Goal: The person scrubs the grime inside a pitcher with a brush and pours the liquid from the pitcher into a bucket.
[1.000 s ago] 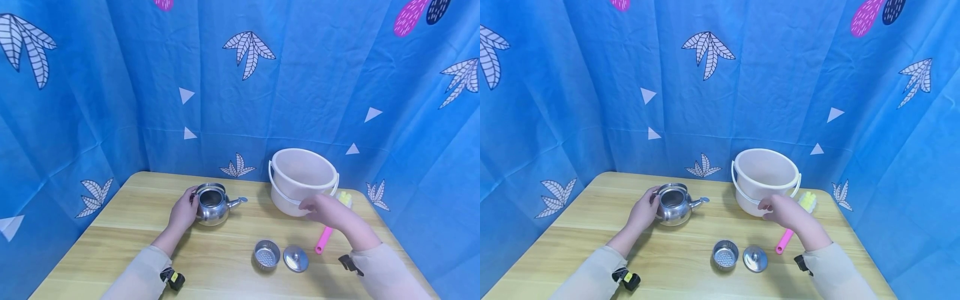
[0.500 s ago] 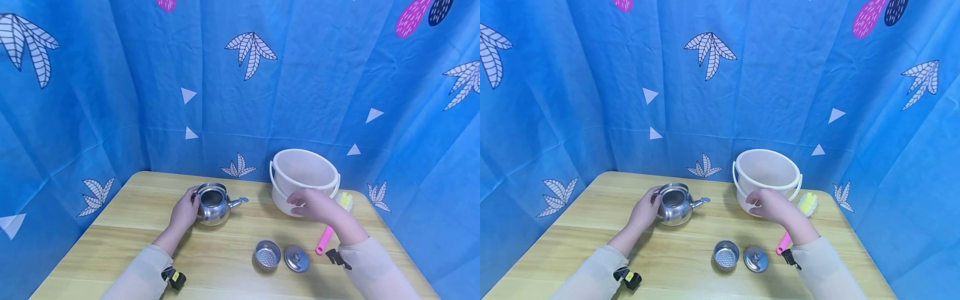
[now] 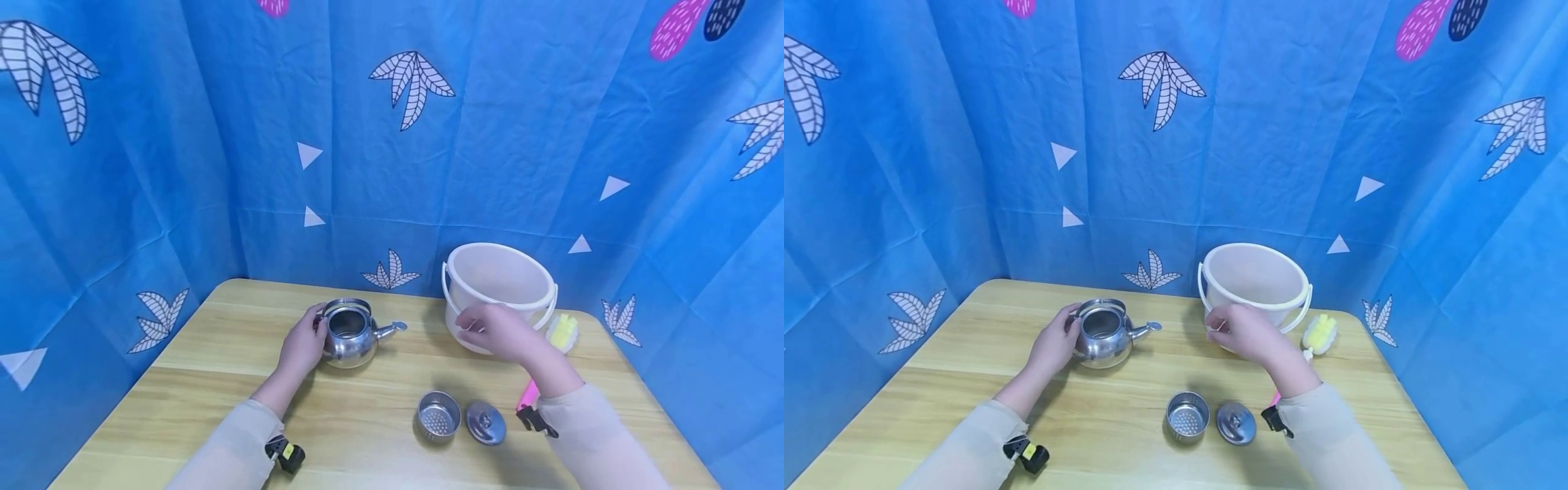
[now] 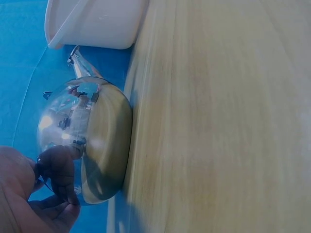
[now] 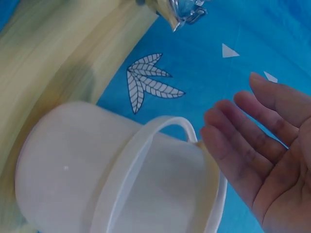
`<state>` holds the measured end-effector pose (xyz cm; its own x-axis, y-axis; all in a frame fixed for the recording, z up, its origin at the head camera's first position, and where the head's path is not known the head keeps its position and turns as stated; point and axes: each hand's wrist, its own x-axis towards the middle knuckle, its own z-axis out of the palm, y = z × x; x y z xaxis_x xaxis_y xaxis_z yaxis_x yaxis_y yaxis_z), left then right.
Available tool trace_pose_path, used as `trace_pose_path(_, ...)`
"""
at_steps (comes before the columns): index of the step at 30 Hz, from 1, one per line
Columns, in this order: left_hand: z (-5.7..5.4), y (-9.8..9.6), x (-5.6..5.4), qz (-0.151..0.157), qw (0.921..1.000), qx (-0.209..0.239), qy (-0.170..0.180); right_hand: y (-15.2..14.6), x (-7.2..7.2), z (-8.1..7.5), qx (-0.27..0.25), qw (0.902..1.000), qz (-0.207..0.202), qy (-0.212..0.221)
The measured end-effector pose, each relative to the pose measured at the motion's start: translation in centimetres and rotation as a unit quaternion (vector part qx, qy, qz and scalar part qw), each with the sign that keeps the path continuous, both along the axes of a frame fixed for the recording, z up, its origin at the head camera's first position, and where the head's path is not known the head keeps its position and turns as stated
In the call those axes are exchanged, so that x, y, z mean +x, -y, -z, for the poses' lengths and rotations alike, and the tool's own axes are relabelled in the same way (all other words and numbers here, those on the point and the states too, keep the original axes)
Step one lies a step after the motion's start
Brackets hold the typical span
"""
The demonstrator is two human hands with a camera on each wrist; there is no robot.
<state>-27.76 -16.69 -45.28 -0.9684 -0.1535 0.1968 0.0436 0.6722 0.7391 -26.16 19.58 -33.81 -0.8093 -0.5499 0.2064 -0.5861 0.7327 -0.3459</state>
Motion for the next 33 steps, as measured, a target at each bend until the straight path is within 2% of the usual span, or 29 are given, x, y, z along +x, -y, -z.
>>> trace_pose_path(11, 0.0, 0.0, 0.0, 0.000, 1.0000, 0.001, -0.001, 2.5, -0.3, 0.9, -0.037, 0.9991, -0.009, -0.020)
trace_pose_path(18, -0.2, 0.0, 0.1, -0.001, 1.0000, 0.001, -0.001, 4.2, -0.6, 1.7, -0.056, 0.9981, 0.019, -0.016)
trace_pose_path(26, 0.0, 0.0, 0.0, -0.006, 1.0000, -0.002, 0.001, 6.0, -1.1, 2.9, -0.088, 0.9944, 0.049, -0.032)
trace_pose_path(33, 0.0, 0.0, 0.1, -0.006, 1.0000, -0.004, -0.002, 7.3, -1.3, 3.6, -0.091, 0.9933, 0.066, -0.026)
